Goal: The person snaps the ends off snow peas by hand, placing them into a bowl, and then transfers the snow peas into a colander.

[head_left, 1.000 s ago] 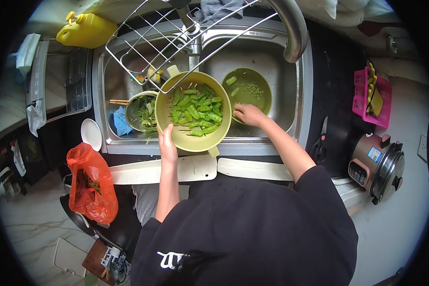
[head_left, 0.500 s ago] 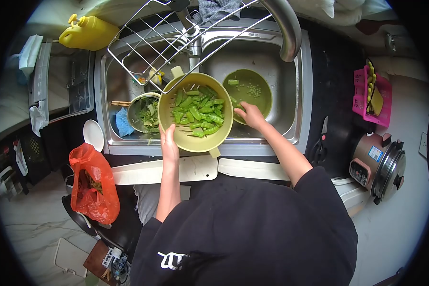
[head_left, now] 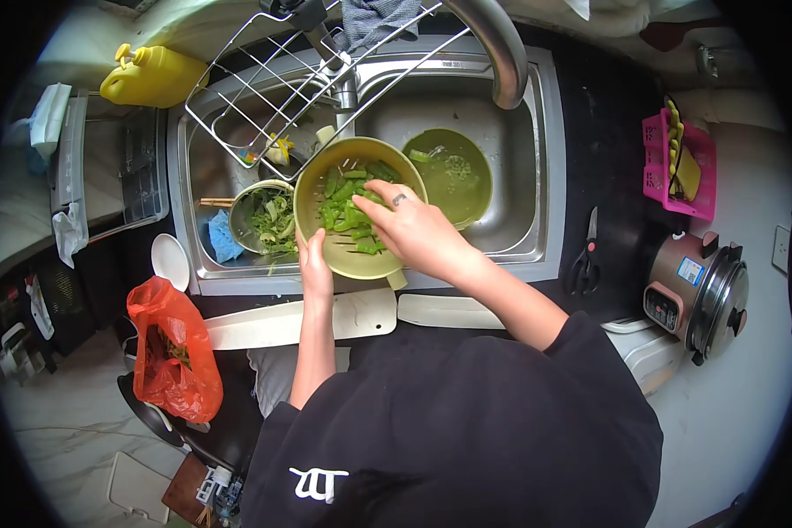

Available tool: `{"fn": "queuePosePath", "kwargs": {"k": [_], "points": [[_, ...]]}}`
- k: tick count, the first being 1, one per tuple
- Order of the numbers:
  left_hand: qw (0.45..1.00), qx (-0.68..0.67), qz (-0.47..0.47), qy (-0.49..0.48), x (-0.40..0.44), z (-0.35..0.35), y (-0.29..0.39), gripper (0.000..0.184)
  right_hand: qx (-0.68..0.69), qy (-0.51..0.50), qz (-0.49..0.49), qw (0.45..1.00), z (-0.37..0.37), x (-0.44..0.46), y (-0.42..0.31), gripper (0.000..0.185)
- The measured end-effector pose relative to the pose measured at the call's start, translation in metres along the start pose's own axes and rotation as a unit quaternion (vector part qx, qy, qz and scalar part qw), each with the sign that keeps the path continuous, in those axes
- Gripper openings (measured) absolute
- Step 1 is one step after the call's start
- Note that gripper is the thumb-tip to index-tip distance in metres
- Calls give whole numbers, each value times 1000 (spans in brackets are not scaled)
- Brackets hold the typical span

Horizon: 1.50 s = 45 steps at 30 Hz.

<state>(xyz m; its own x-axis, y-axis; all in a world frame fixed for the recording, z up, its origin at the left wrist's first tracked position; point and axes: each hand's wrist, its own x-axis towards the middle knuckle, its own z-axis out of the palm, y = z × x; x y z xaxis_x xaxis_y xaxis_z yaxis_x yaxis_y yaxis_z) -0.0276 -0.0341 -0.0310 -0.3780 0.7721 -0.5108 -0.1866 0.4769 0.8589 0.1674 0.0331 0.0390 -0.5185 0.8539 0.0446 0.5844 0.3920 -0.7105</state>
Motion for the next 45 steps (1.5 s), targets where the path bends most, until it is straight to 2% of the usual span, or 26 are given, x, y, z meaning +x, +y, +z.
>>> {"fn": "queuePosePath", "kwargs": {"k": [3,5,7,9,10,12,16,18,19,25,27,31,33,35,37,38,40,41,43,44,45], "points": [[1000,-17,-19,0,-2,-3,11,47,5,28,-7,1000,-8,-4,2,36],[999,-21,-40,-6,-2,-9,9,51,54,82,-26,995,-21,-5,20,27],[998,-30,-9,51,2,-12,8,42,28,135,21,990,-20,-10,62,23],[998,-32,-6,57,2,-14,9,41,-17,77,131,988,-7,-18,118,21],[998,-36,-2,60,2,-14,10,41,-17,77,131,988,2,-24,139,21],[997,-38,3,65,3,-15,10,41,-128,-30,174,976,23,-35,171,28],[998,-30,-4,63,1,-16,11,40,-143,-58,166,974,59,-41,200,29],[998,-28,-4,63,-1,-15,12,39,-156,-205,238,936,70,-39,212,29],[998,-35,-4,58,-2,-14,12,39,-155,-207,237,936,75,-38,217,29],[998,-40,-4,57,-4,-12,12,39,-26,-246,289,925,74,-34,215,26],[998,-28,-1,59,-4,-14,10,39,167,-283,380,865,67,-33,209,29],[998,-26,0,59,-2,-15,9,40,248,-272,401,839,71,-39,198,24],[998,-28,-1,57,-2,-15,10,40,239,-271,304,881,78,-40,196,17],[998,-44,-3,54,-2,-16,10,40,261,-257,332,869,89,-35,197,13],[997,-42,-2,59,-3,-17,11,39,274,-141,340,888,99,-29,198,13],[997,-41,-2,64,-3,-17,11,39,275,-141,340,888,104,-26,199,13],[997,-42,-6,67,-4,-16,13,39,355,-65,380,851,111,-19,198,17],[997,-43,-9,70,-5,-16,13,39,356,-65,380,851,115,-17,197,17],[997,-39,-10,72,-5,-15,13,39,428,6,360,829,127,-13,196,21],[997,-36,-12,74,-5,-15,13,39,428,7,360,829,132,-11,196,21],[997,-36,-12,74,-5,-15,13,39,383,6,352,854,136,-9,196,22]]}}
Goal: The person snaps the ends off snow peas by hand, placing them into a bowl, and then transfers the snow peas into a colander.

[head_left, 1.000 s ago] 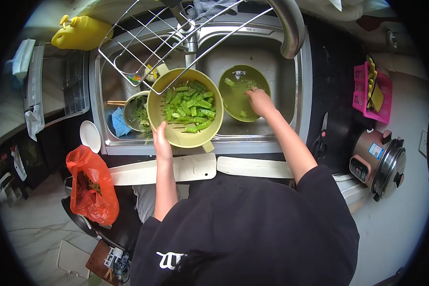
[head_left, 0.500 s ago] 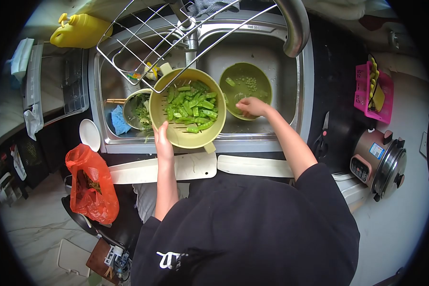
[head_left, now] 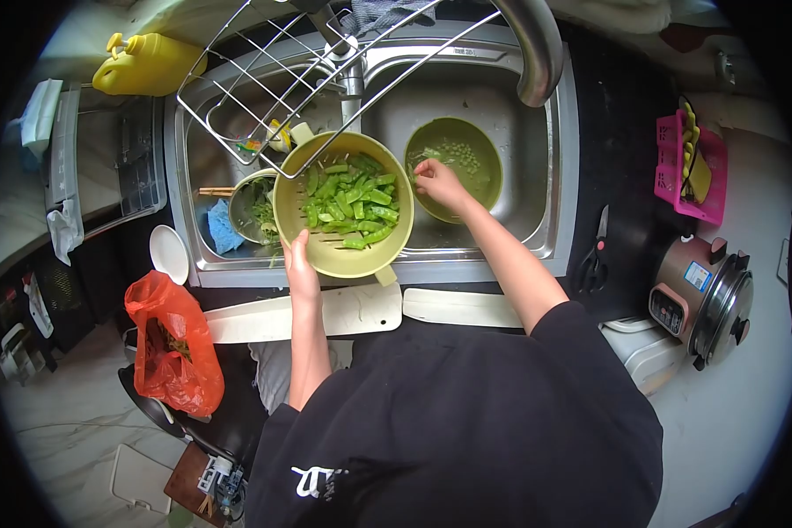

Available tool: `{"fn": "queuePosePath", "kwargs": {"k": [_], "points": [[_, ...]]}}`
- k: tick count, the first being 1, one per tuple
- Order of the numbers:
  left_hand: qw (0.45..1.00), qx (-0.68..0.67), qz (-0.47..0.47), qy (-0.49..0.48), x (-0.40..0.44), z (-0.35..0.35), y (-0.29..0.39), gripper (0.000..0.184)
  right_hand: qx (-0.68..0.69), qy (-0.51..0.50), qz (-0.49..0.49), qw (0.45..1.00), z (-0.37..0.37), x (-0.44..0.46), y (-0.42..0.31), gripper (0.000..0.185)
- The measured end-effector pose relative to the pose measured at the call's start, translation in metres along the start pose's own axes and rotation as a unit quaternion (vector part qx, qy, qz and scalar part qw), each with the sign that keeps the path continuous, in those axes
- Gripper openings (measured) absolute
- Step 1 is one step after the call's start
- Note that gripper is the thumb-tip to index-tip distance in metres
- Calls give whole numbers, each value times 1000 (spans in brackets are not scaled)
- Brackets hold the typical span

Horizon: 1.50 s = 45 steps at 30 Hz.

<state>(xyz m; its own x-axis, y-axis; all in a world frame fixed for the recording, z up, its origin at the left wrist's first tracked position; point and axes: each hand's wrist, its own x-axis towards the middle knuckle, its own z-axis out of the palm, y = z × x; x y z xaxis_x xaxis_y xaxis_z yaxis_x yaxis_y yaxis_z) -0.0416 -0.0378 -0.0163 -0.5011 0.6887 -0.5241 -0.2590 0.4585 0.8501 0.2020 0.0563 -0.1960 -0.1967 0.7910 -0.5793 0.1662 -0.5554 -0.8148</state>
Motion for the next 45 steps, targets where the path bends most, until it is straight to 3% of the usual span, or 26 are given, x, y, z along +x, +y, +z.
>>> {"fn": "queuePosePath", "kwargs": {"k": [2,4,8,10,16,22,26,29,32,34,35,37,41,45], "points": [[1000,-2,10,-10,0,1,0,38,-47,13,-16,999,6,3,3,22],[1000,0,13,-15,2,-1,-3,38,-90,84,-99,987,11,0,-1,23],[1000,8,11,-18,1,1,-1,38,-39,59,-23,997,10,-16,-29,23],[1000,5,8,-19,0,2,2,39,-119,114,-86,982,5,-23,-38,25],[999,15,12,-31,-3,8,5,43,-292,244,-86,921,-34,-16,-42,34],[998,27,9,-58,-3,10,5,47,-368,148,-22,918,-32,-1,-46,28],[998,30,20,-58,-3,10,2,49,-368,158,-61,914,-39,-12,-41,28],[997,67,4,-47,-3,6,1,49,-374,117,8,920,-43,-13,-41,23],[995,47,5,-85,-8,9,11,48,-310,164,-23,936,-44,-4,-24,29],[997,46,7,-68,-5,3,6,47,-133,120,48,983,-44,-2,-25,35],[998,17,26,-49,-2,2,1,46,-132,121,49,983,-41,-3,-24,35],[998,18,27,-46,0,1,0,46,-173,84,-46,980,-33,0,-21,38],[998,27,25,-42,-1,2,3,46,-249,51,18,967,-17,-6,-40,35],[998,27,19,-54,-6,9,8,47,-260,95,-4,961,-28,-17,-45,34]]}}
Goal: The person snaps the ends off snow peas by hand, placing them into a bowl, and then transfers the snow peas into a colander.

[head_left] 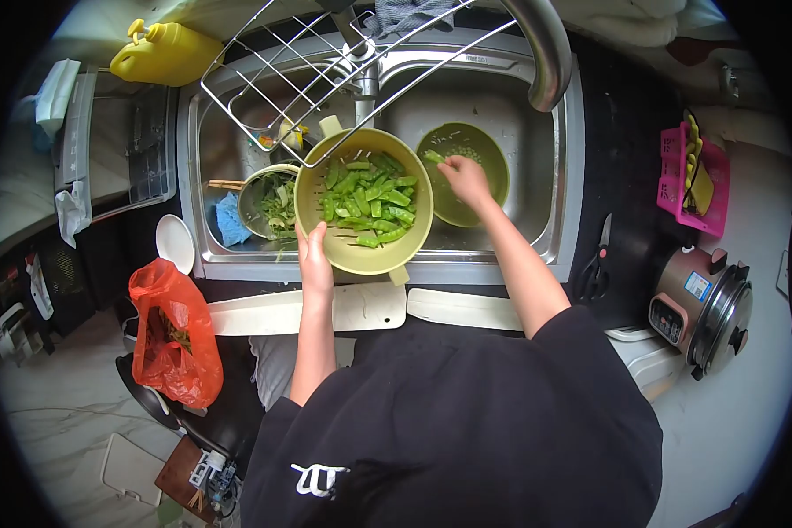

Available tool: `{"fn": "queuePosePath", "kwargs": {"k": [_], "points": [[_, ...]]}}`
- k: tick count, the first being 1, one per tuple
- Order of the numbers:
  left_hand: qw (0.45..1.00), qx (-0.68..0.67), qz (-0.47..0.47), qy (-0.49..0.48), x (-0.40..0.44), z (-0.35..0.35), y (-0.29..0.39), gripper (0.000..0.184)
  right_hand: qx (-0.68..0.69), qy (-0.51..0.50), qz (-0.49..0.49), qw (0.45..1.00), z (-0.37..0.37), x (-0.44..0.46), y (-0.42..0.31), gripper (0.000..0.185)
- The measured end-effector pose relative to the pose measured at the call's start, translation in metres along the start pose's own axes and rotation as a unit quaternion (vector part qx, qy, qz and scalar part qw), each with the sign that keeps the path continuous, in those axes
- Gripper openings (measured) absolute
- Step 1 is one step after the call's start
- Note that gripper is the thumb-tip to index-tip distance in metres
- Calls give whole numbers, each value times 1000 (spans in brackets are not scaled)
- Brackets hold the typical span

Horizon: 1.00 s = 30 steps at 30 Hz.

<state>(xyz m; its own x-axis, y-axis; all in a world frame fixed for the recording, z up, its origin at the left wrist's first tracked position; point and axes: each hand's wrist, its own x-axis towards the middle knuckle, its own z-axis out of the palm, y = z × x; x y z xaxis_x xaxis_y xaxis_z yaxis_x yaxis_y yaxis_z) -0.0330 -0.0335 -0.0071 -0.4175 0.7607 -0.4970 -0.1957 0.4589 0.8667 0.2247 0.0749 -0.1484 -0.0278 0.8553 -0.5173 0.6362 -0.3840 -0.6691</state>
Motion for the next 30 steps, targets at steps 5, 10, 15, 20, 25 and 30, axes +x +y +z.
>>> {"fn": "queuePosePath", "kwargs": {"k": [5,10,15,20,25,30], "points": [[999,37,2,-37,0,6,2,54,131,94,-46,986,-56,-49,-37,21],[997,22,40,-57,9,14,-10,51,-7,74,-339,938,-67,-106,-118,20],[997,30,24,-72,5,22,0,57,-153,119,-429,882,-95,-101,-133,27],[1000,10,13,-20,4,20,1,52,-225,-14,-200,953,-93,-58,-25,21],[999,23,-8,-37,7,11,3,54,-271,-91,-199,937,-45,-44,24,28],[999,24,-4,-29,8,6,0,53,-356,-95,-210,906,-9,-22,49,31]]}}
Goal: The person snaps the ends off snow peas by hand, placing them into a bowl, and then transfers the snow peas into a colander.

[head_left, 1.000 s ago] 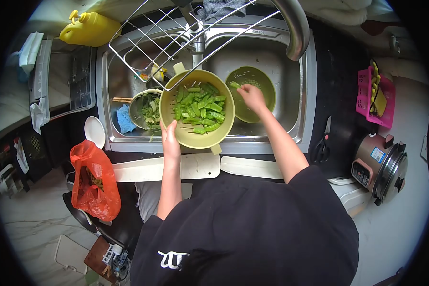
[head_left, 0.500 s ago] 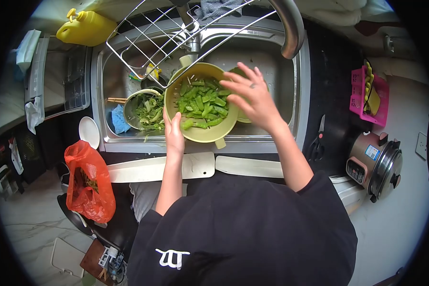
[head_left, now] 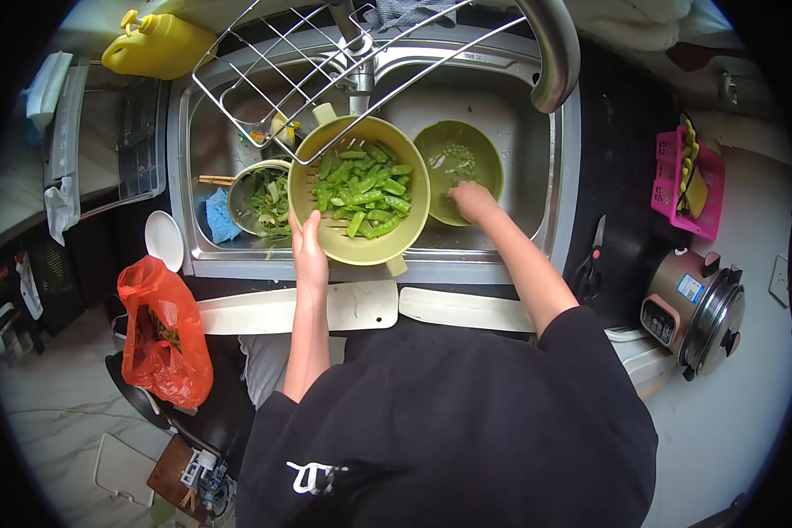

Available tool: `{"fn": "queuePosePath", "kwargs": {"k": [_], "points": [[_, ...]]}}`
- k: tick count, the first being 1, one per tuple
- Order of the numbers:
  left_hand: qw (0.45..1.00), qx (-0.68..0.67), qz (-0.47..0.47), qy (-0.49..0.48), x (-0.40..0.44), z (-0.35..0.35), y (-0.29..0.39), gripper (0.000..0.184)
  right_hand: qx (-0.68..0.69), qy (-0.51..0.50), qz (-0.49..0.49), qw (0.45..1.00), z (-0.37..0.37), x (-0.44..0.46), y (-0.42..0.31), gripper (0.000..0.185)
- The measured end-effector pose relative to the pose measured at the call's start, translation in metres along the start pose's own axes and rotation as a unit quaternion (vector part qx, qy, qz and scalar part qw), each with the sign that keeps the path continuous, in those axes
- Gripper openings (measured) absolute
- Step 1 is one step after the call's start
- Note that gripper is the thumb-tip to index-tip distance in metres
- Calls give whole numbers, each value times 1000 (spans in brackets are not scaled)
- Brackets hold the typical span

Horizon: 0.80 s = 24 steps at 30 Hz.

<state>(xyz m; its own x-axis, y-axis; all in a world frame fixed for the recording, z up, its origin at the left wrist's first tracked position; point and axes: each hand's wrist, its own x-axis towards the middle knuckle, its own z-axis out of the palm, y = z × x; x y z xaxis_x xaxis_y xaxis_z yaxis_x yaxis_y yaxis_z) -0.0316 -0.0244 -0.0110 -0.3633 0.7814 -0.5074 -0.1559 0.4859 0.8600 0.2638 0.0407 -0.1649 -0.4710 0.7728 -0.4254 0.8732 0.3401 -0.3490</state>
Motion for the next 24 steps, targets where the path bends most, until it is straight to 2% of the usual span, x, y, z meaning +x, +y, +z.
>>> {"fn": "queuePosePath", "kwargs": {"k": [2,6,8,9,11,12,14,15,17,18,20,21,23,24], "points": [[1000,-3,-2,7,-2,1,3,52,-39,-113,10,993,7,11,3,24],[999,-23,-18,35,4,-11,-16,52,-49,-114,35,992,4,16,0,21],[999,-22,-21,29,4,-11,-16,52,29,-25,57,998,2,14,-2,19],[999,-22,-22,29,3,-10,-15,52,29,-26,58,998,-2,10,-4,19],[999,-21,-15,23,3,-6,-12,51,123,101,50,986,-14,1,-7,14],[999,-23,-14,22,1,-2,-8,51,121,102,50,986,-27,-6,-10,14],[1000,8,11,-23,-2,4,1,57,216,172,50,960,-59,-20,-21,12],[1000,6,13,-22,-1,3,-2,57,214,172,47,960,-65,-25,-23,12],[1000,17,8,-5,3,-2,-11,51,324,90,155,929,-77,-34,-24,10],[1000,5,10,-16,2,0,-11,52,322,94,153,929,-88,-38,-30,10],[999,2,27,-19,4,1,-16,53,431,180,133,874,-113,-46,-48,13],[999,3,40,-23,4,2,-18,54,430,180,132,875,-132,-51,-64,13],[998,41,40,-38,0,3,-2,57,351,280,-2,893,-160,-56,-100,14],[984,-149,-85,-54,12,-11,-8,56,305,298,-58,903,-158,-53,-111,16]]}}
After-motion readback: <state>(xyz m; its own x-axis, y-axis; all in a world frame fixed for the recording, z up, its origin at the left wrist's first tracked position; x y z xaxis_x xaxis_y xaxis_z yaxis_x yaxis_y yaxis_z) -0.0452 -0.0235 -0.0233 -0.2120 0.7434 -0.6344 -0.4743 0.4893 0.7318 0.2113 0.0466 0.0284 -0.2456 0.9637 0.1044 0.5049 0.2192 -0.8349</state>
